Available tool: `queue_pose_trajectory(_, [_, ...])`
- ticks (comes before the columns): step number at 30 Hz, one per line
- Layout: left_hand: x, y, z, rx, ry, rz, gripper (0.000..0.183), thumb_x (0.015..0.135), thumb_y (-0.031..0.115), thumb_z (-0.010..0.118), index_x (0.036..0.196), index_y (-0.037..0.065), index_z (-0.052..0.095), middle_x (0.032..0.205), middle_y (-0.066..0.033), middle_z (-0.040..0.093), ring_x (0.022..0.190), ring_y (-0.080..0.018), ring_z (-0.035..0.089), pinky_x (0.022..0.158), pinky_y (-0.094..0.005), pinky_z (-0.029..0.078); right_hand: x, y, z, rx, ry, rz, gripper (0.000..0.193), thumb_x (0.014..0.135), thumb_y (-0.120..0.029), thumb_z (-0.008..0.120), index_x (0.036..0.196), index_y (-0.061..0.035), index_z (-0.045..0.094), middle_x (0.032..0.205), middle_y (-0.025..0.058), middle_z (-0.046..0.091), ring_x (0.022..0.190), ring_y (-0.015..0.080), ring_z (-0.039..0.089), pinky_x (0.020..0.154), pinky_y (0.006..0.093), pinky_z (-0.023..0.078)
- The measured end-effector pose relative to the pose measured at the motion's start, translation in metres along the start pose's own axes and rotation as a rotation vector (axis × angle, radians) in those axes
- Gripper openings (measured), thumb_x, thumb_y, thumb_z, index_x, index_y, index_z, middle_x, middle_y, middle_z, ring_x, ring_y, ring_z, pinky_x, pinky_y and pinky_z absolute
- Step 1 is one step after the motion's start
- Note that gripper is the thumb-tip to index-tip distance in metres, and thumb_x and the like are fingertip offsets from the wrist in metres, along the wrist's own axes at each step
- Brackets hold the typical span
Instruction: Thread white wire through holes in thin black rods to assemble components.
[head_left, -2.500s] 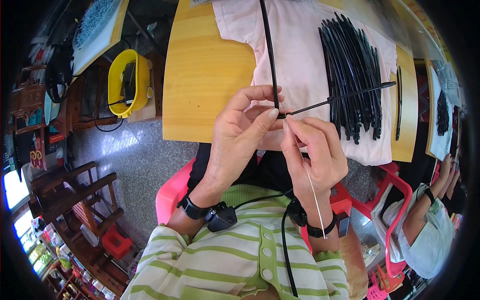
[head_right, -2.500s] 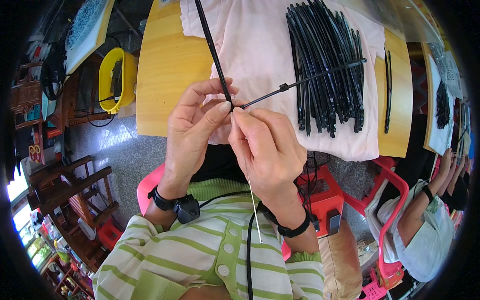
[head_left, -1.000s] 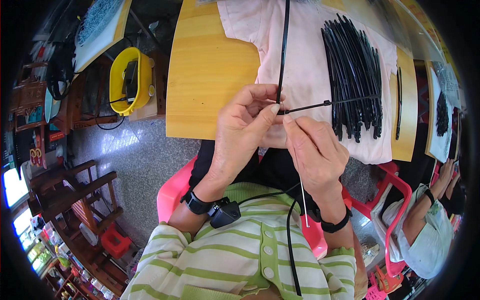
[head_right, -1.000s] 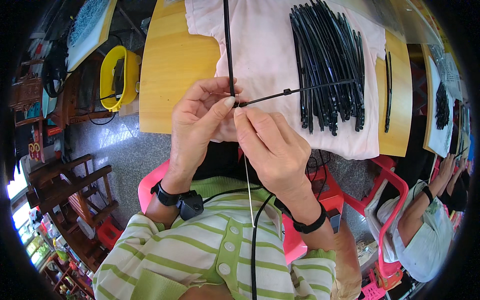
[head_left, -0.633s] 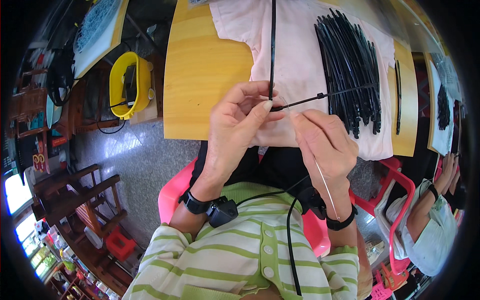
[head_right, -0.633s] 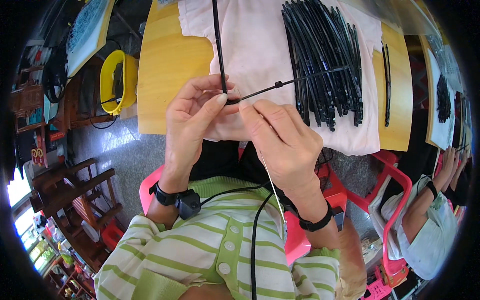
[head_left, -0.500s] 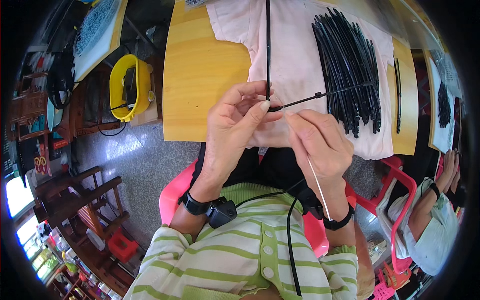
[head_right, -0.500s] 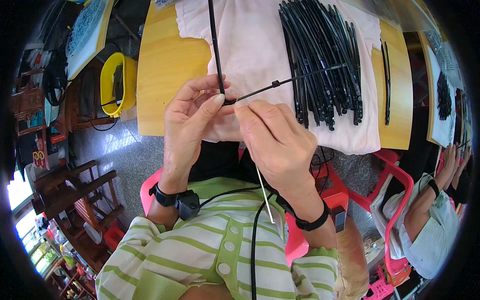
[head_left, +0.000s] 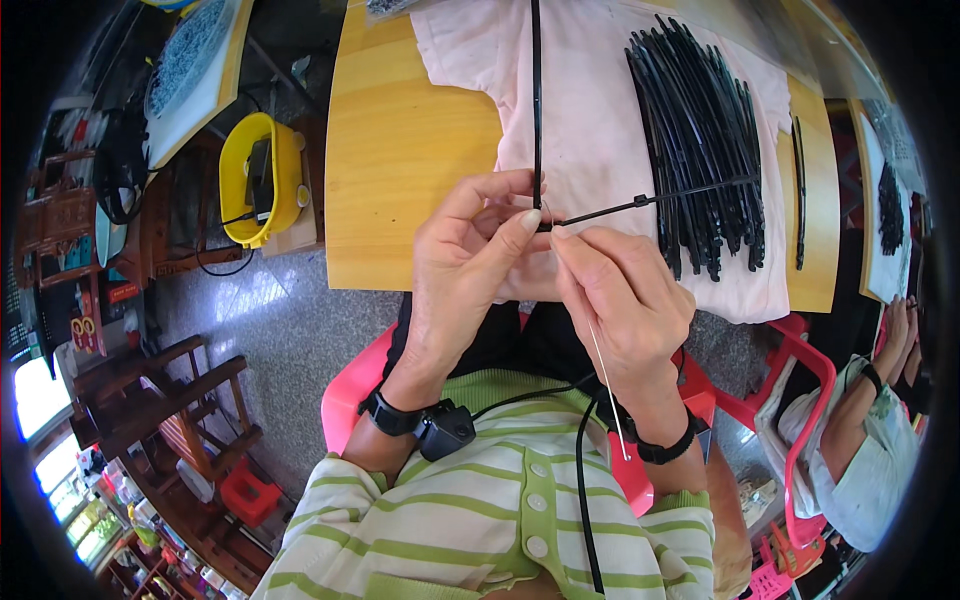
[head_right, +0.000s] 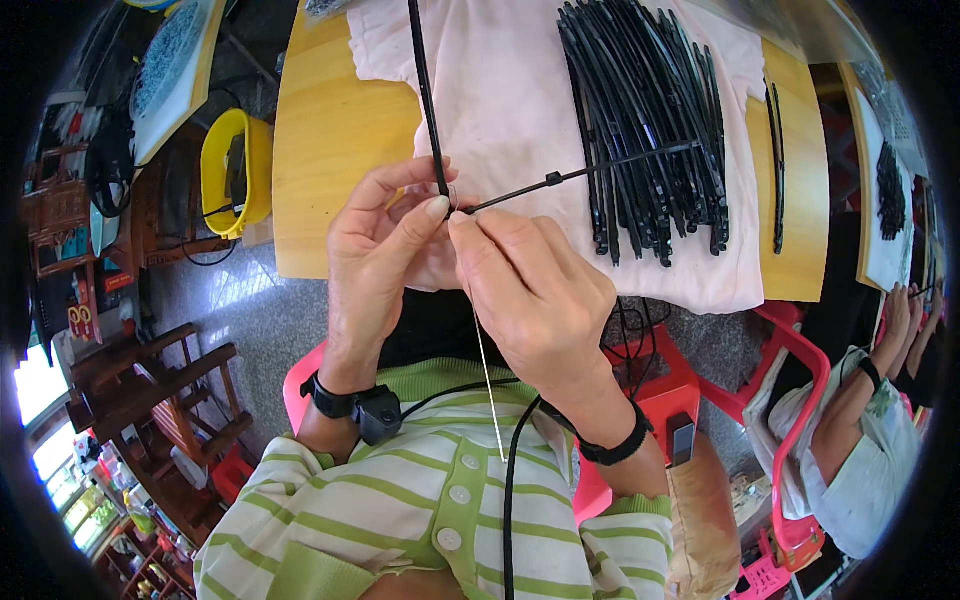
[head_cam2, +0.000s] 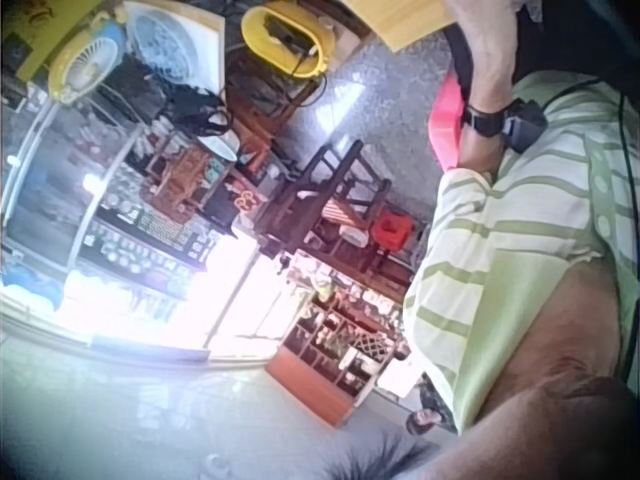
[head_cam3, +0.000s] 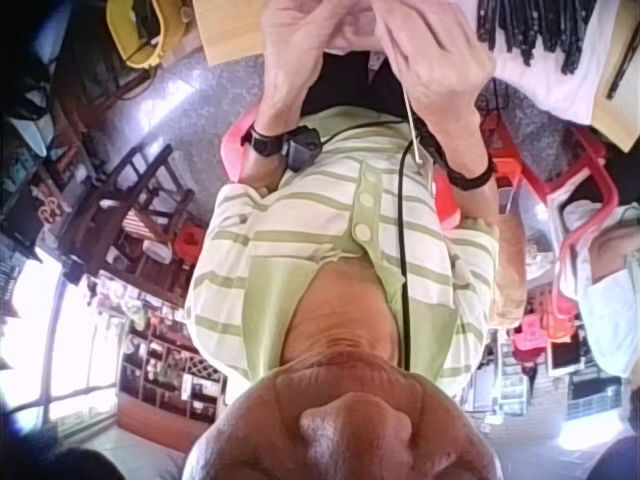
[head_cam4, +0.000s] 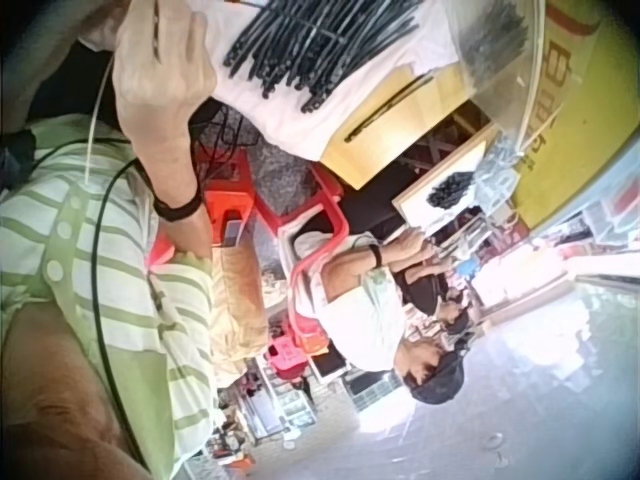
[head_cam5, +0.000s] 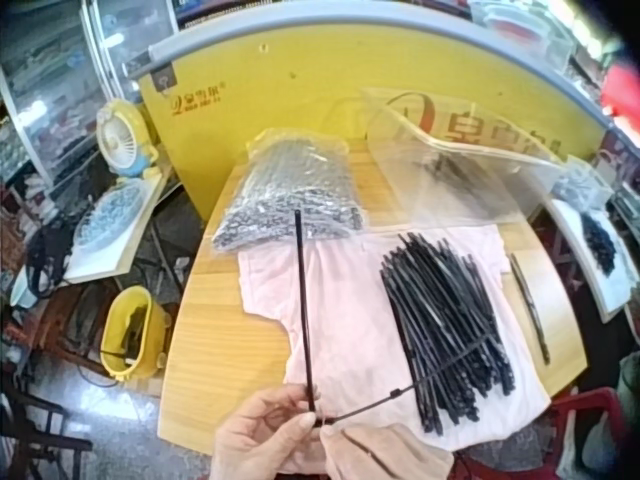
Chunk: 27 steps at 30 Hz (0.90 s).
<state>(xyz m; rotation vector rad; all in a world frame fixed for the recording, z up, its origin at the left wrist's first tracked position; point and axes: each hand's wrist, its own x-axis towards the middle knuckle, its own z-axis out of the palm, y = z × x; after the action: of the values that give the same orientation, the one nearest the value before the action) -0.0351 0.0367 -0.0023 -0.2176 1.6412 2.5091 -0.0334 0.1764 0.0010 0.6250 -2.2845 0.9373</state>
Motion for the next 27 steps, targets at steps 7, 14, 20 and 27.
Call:
queue_pose_trajectory(7, [0.0,0.0,0.0,-0.03,-0.007,-0.016,0.027,0.086,-0.003,0.054,0.113,-0.003,0.051,0.11,-0.0123,0.057,0.096,-0.0158,0.058,0.084,-0.0281,0.05,-0.002,0.002,-0.005,-0.004,-0.057,-0.025,0.026,0.059,0.002,0.065,0.085,0.0003,0.064,0.081,0.0058,0.061,0.063,0.0176,0.059,0.05,0.0258,0.047])
queue_pose_trajectory(14, [-0.001,0.0,0.003,0.005,0.005,-0.006,0.027,0.088,-0.002,0.051,0.115,-0.007,0.048,0.103,-0.0114,0.056,0.096,-0.0175,0.058,0.082,-0.029,0.053,0.006,-0.002,-0.014,0.282,-0.109,0.35,0.028,0.059,-0.001,0.064,0.087,-0.0003,0.066,0.084,0.0079,0.062,0.065,0.0186,0.059,0.053,0.0267,0.048])
queue_pose_trajectory(20, [-0.001,0.0,0.003,0.039,0.016,0.005,0.027,0.086,-0.003,0.054,0.112,-0.005,0.05,0.107,-0.0133,0.058,0.094,-0.0164,0.059,0.084,-0.0281,0.049,-0.001,0.006,-0.011,-0.012,-0.101,-0.11,0.028,0.06,-0.005,0.063,0.088,-0.0009,0.066,0.087,0.0069,0.063,0.064,0.0174,0.058,0.052,0.0254,0.047])
queue_pose_trajectory(27, [0.0,0.0,0.001,-0.01,0.017,-0.011,0.027,0.086,-0.002,0.053,0.113,-0.006,0.05,0.107,-0.014,0.058,0.096,-0.0173,0.059,0.084,-0.0284,0.049,0.001,0.005,-0.012,-0.07,-0.128,-0.153,0.03,0.06,-0.008,0.064,0.089,-0.0007,0.066,0.085,0.006,0.062,0.062,0.0165,0.057,0.049,0.0245,0.045])
